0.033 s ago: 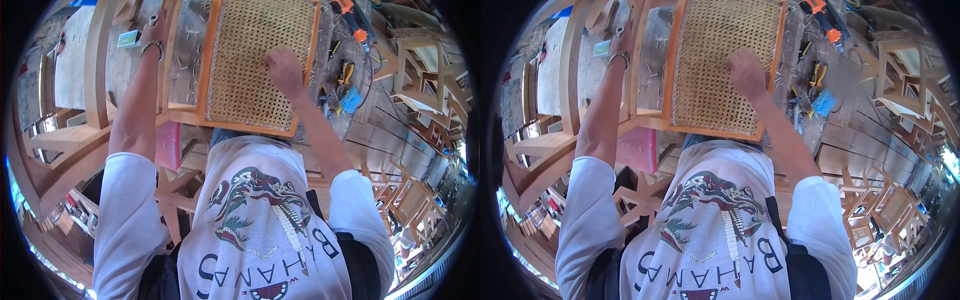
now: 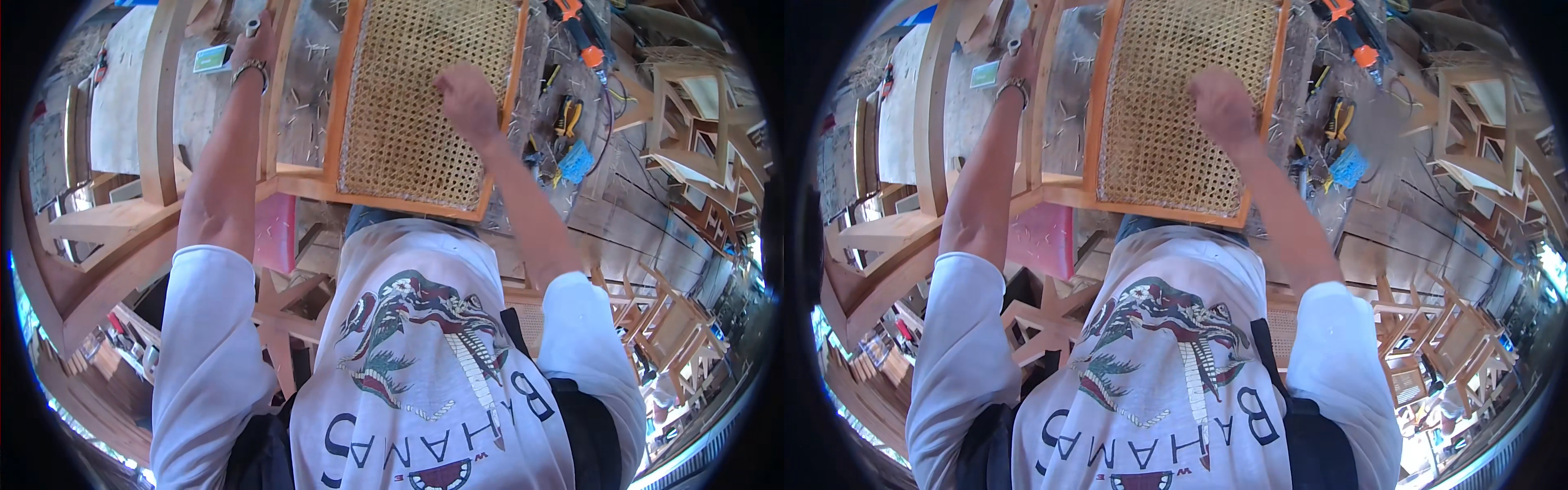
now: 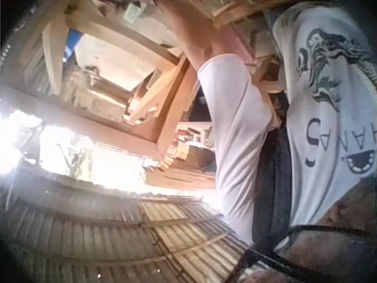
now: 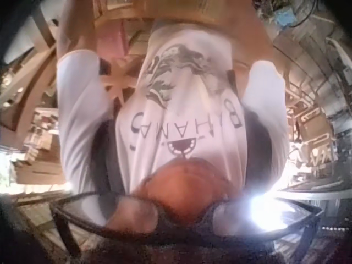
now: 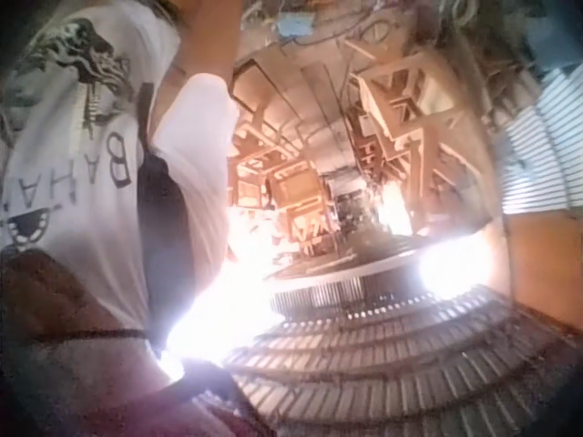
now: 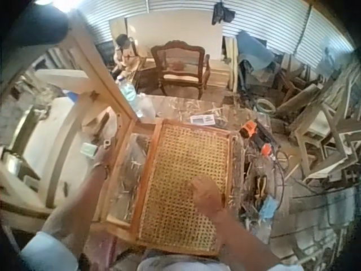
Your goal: Installing a cane webbing seat onto a wooden chair frame using wedges and a hammer.
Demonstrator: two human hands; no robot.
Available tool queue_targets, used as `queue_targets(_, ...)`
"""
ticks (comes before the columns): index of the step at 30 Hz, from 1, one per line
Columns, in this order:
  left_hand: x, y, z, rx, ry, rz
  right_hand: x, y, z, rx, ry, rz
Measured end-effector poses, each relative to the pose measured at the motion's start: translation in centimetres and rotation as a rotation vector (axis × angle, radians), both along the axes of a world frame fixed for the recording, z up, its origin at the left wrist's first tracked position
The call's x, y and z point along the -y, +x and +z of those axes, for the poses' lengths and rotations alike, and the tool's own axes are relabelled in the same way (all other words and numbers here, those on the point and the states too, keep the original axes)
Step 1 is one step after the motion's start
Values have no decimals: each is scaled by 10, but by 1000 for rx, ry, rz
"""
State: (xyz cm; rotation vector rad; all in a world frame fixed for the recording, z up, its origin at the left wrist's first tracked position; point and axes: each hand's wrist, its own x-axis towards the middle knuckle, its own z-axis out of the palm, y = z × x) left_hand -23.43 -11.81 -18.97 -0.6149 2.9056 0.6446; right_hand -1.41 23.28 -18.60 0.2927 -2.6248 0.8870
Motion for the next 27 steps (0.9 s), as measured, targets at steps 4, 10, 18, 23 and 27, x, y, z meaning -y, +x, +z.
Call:
queue_targets(4, 10, -9, -10, 2, -101, -1, -38, -43, 0, 9, 52, -282)
queue_targets(10, 11, -10, -14, 7, -87, 14, -114, 0, -3, 109, -101, -793)
queue_targets(18, 3, 0, -4, 10, -73, 29, -59, 125, 6, 147, 105, -474)
queue_targets(23, 0, 5, -1, -38, 21, -56, -82, 109, 8, 262, -102, -669)
queue_targets(27, -7, 10, 10, -74, 36, -61, -104, 52, -26, 268, -225, -705)
